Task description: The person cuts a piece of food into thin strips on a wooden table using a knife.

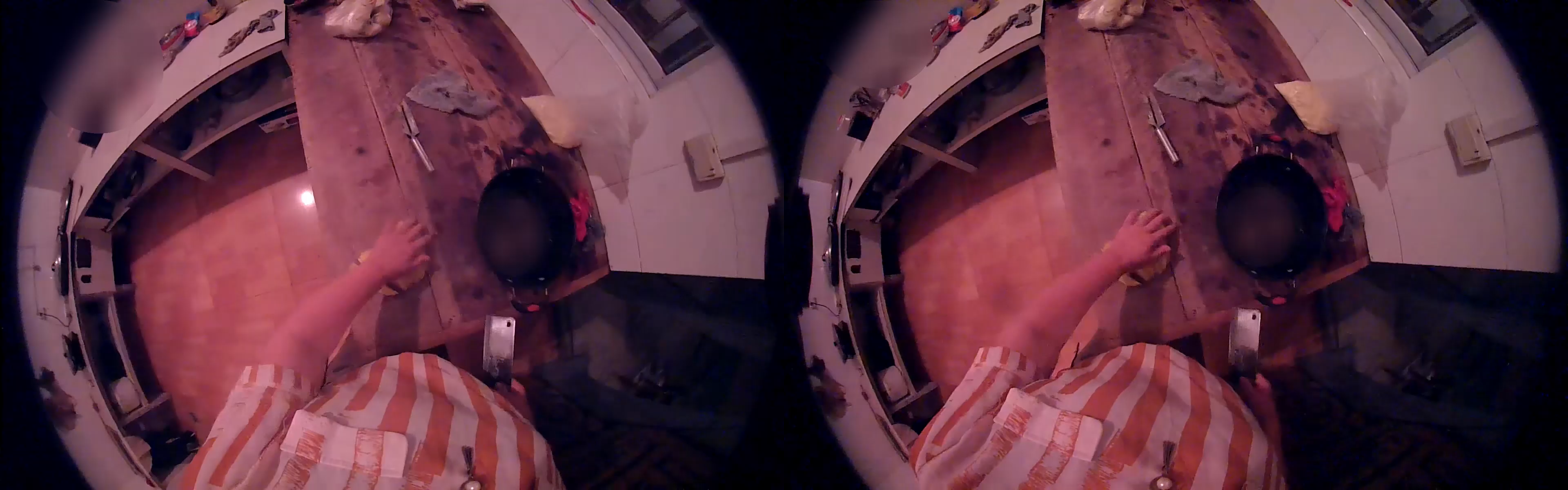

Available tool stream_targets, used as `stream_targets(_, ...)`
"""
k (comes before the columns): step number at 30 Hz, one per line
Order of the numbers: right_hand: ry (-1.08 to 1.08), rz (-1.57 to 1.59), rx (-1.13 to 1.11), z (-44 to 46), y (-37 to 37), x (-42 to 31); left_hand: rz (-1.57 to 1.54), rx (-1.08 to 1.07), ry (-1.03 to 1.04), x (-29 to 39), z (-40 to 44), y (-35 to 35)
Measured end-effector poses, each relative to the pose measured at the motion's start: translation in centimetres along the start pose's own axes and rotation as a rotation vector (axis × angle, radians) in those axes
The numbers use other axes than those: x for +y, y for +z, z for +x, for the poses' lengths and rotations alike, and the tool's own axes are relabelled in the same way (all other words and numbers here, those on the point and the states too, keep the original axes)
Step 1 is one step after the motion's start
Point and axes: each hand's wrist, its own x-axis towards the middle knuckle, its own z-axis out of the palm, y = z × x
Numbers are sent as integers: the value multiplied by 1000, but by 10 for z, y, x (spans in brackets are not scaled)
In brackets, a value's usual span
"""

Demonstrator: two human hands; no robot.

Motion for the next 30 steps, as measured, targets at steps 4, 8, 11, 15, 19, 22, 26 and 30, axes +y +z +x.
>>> stream_targets(4, 42, 201, 5, 31, 16, 67, -2, 26, -59, 2, -5, 1)
stream_targets(8, -162, -94, 10, -3, 46, -23, -2, 38, -134, 7, -16, -10)
stream_targets(11, -67, -161, -12, -4, 53, -30, 56, 105, -140, 4, -24, -7)
stream_targets(15, -148, 9, -11, -2, 67, -54, 6, 112, -143, -2, -25, 2)
stream_targets(19, -157, -151, 25, 21, 69, -51, 4, 79, -160, -5, -26, 9)
stream_targets(22, -160, -231, -46, 9, 83, -111, -4, 78, -181, -1, -29, 3)
stream_targets(26, -205, -216, -30, 39, 97, -87, -15, 103, -216, 1, -37, 6)
stream_targets(30, -346, -480, 156, 64, 112, -89, -48, 141, -221, 2, -43, -8)
